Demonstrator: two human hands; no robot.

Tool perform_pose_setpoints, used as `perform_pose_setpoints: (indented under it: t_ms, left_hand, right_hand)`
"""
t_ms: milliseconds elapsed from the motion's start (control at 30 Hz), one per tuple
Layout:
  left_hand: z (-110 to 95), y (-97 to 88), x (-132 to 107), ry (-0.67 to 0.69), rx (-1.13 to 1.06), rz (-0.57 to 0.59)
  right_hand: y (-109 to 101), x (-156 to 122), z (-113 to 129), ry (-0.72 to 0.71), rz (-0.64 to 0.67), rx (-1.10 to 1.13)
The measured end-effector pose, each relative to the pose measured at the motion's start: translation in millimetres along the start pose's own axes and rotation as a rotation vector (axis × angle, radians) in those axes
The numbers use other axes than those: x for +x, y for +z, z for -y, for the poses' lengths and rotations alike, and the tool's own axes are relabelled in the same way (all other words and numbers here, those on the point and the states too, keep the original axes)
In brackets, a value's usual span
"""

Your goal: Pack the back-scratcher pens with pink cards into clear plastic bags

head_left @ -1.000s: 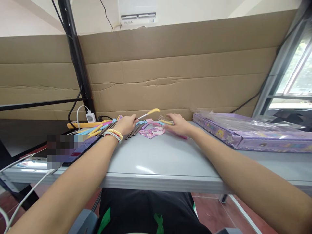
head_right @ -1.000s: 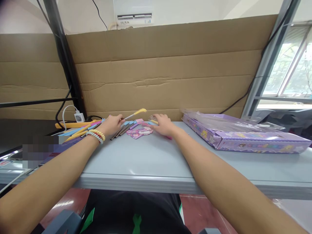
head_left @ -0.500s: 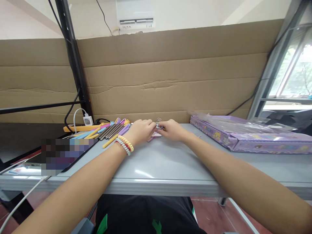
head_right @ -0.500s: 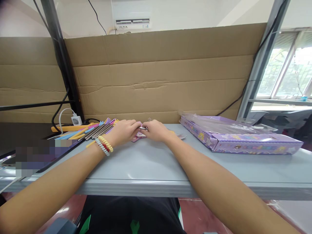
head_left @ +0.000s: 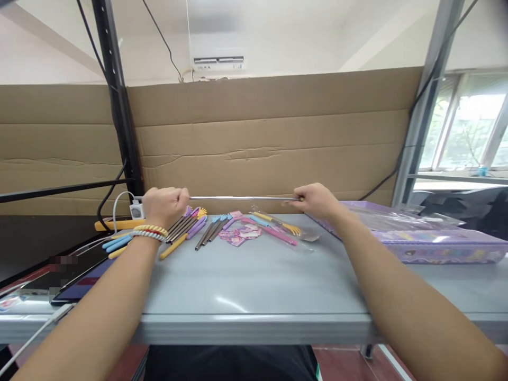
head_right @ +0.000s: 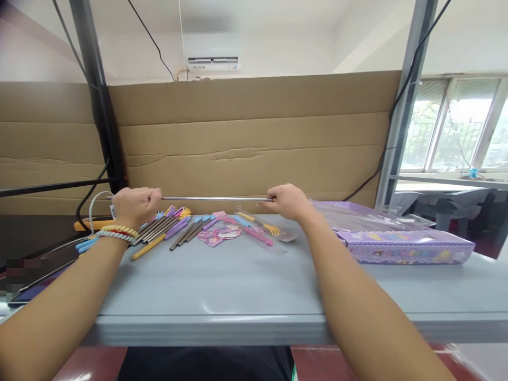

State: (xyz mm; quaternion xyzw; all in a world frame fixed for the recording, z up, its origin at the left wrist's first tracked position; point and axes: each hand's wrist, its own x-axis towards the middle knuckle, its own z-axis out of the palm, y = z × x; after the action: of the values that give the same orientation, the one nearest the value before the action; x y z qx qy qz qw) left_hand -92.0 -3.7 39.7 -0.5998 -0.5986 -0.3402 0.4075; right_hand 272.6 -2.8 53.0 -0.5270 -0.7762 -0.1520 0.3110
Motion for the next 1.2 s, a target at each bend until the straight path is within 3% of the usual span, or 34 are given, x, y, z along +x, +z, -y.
perform_pose_setpoints:
  t_ms: [133,233,367,500,600,667,733,833,900,1000,1100,1200]
  left_hand:
    - [26.9,7.8,3.5,-0.167,0.105,-0.095]
    - [24.1,10.7,5.0,-0.275,0.109,-0.124]
    - [20.5,12.3,3.7,-0.291,0.098,-0.113]
    - [27.3,9.0,2.2,-0.297,0.100,-0.051]
    - [18.4,0.1,2.7,-0.297,0.076,0.073]
    - [-3.4,-8.5,1.2,-0.138,0.037,0.222]
    - [-36.1,-17.0,-3.6,0.015,-0.013,0.287]
    - [-85.3,-25.9,-15.1,0.257,-0.138,0.326]
    - [-104.7,-28.0,-21.7,0.326,-0.188,0.362]
    - [-108.1,-25.5,-25.5,0.360,-0.245,0.387]
    - [-96.4,-19.0,-24.0,0.454,-0.288,0.367]
    - [-86.7,-13.0,-21.7,0.508,-0.322,0.312]
  right_hand:
    - [-11.8,-2.5,-27.1,0.089,0.087,0.185]
    - [-15.4,-3.6,-27.5,0.112,0.078,0.213]
    - [-20.7,-7.1,-24.7,0.169,0.092,0.244]
    - [-22.4,-9.7,-26.9,0.136,-0.002,0.384]
    - [-14.0,-7.2,-19.3,0.182,-0.107,0.525]
    - [-2.7,-5.1,-2.0,0.190,-0.135,0.616]
    - [11.9,-5.2,24.9,0.106,-0.152,0.641]
    - [33.9,-10.4,68.9,-0.098,0.011,0.630]
    - [44.4,-15.3,89.1,-0.183,0.075,0.567]
    - [50.8,-19.4,99.0,-0.180,0.128,0.569]
    - [50.0,-18.6,94.6,-0.231,0.290,0.635]
    - [49.0,-16.2,88.1,-0.240,0.465,0.837]
